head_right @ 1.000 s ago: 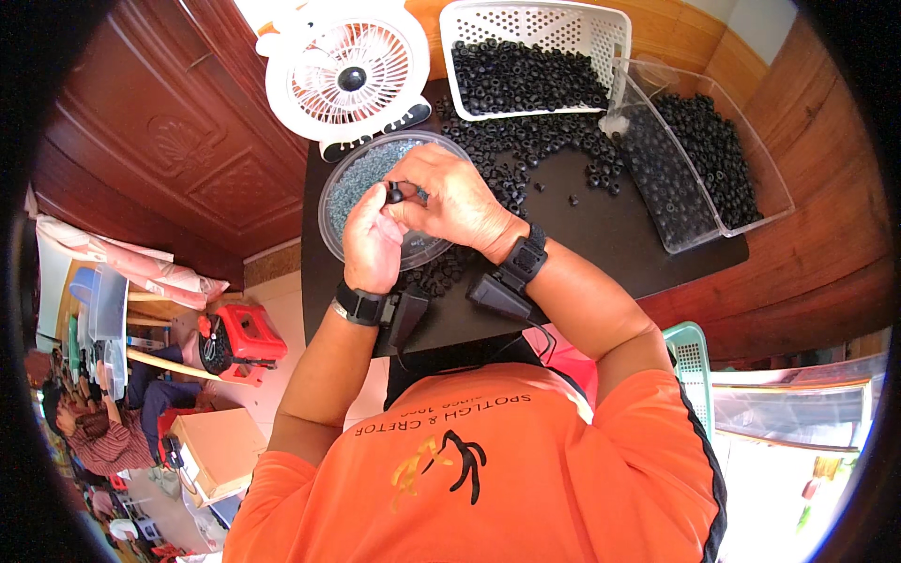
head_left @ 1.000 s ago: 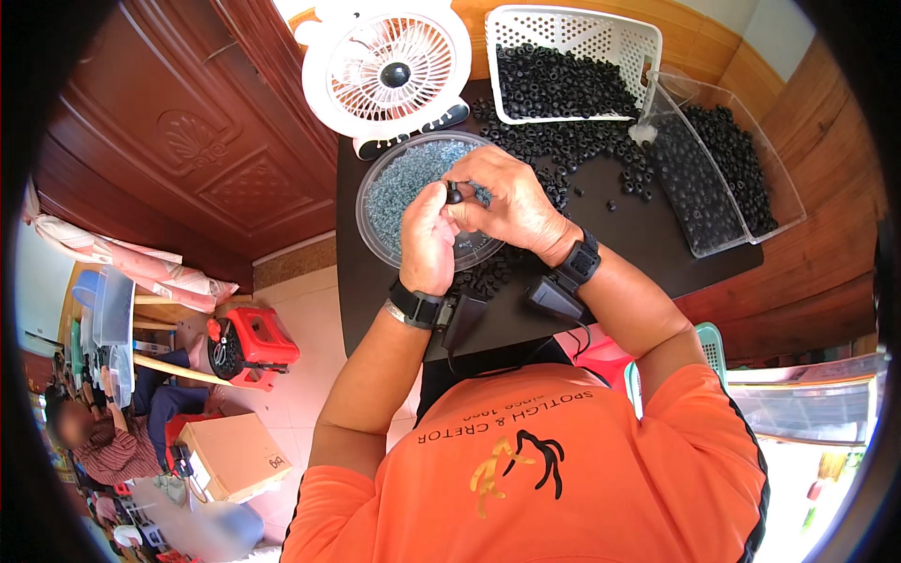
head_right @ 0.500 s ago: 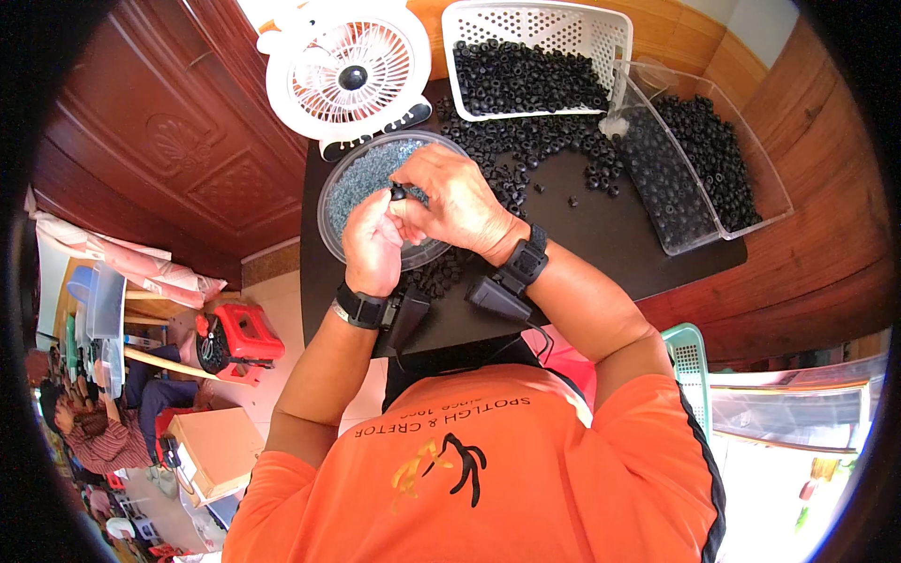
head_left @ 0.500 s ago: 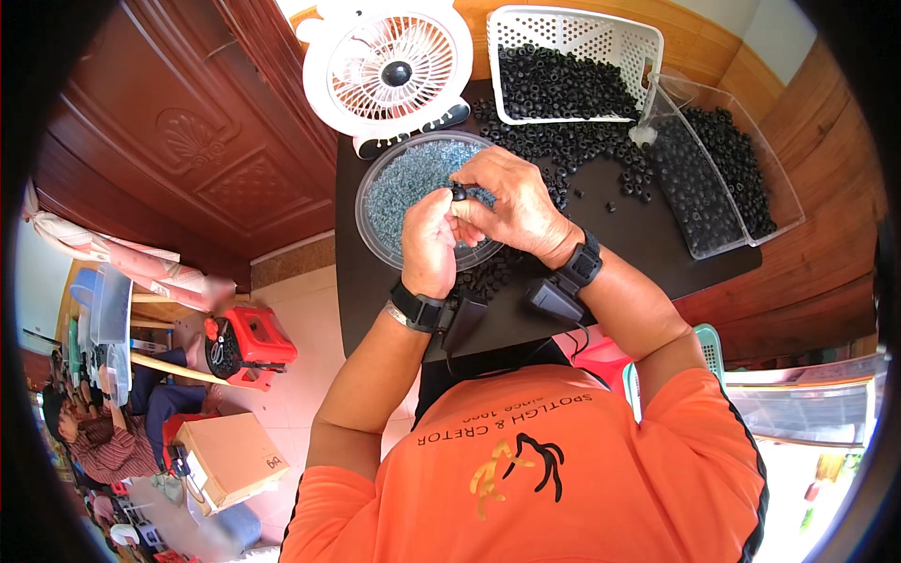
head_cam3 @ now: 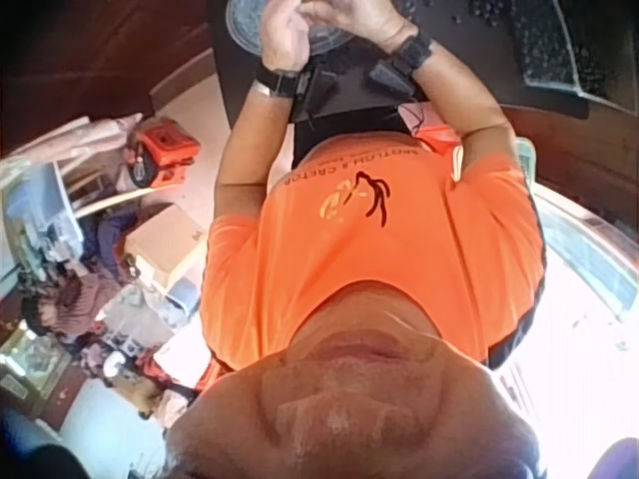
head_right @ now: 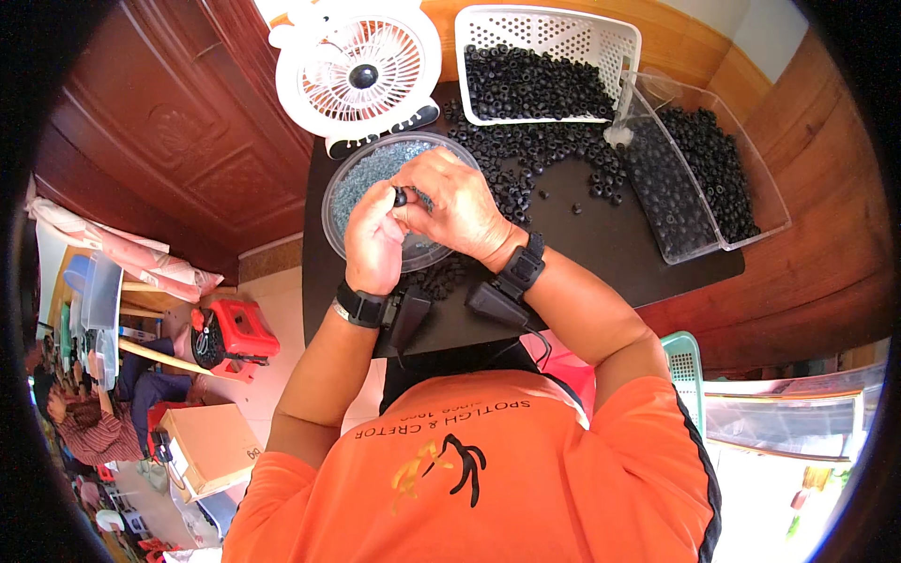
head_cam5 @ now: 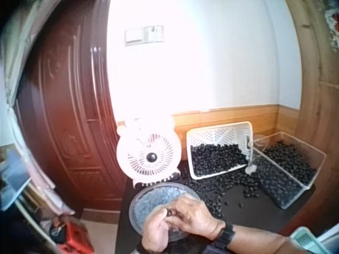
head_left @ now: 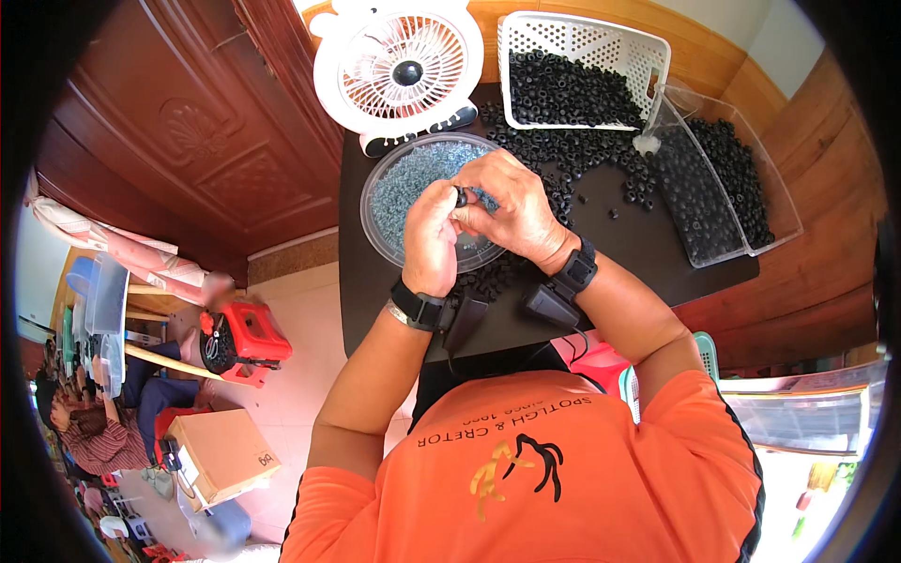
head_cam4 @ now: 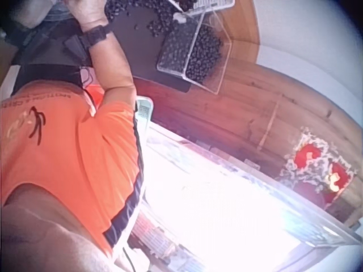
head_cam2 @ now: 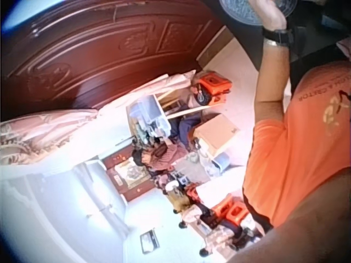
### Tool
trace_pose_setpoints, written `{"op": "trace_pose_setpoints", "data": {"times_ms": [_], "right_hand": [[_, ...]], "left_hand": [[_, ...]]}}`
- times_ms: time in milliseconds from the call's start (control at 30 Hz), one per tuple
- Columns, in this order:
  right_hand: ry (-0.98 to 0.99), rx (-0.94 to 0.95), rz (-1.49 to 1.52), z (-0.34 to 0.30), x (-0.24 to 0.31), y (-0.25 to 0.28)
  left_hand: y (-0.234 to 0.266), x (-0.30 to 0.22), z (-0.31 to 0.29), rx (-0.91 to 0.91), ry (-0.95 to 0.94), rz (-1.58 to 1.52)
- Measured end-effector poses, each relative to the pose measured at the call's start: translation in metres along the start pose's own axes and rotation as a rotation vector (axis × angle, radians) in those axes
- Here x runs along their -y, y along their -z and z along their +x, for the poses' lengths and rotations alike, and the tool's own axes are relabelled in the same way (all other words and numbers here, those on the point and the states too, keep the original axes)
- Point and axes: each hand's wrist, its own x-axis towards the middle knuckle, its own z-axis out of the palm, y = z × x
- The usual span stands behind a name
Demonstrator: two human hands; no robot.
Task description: Assembling small plastic components by attaching black caps to blue pieces.
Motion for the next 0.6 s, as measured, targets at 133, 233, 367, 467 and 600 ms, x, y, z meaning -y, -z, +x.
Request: {"op": "trace_pose_setpoints", "data": {"times_ms": [133,233,367,467,600], "right_hand": [[-0.024,-0.004,0.0,0.001,0.002,0.002],[-0.03,0.038,-0.024,0.001,0.001,0.004],[-0.02,0.033,-0.038,-0.001,-0.004,0.007],[0.011,0.011,-0.068,-0.002,-0.006,0.009],[0.025,0.047,-0.078,-0.003,-0.005,0.007]], "left_hand": [[0.0,0.0,0.001,0.021,-0.019,0.002],[0.001,-0.003,0.001,0.018,0.019,0.062],[-0.008,-0.005,0.002,-0.057,0.022,0.055],[-0.006,-0.006,0.003,-0.024,0.073,0.142],[-0.005,-0.002,0.0,-0.05,0.05,0.222]]}}
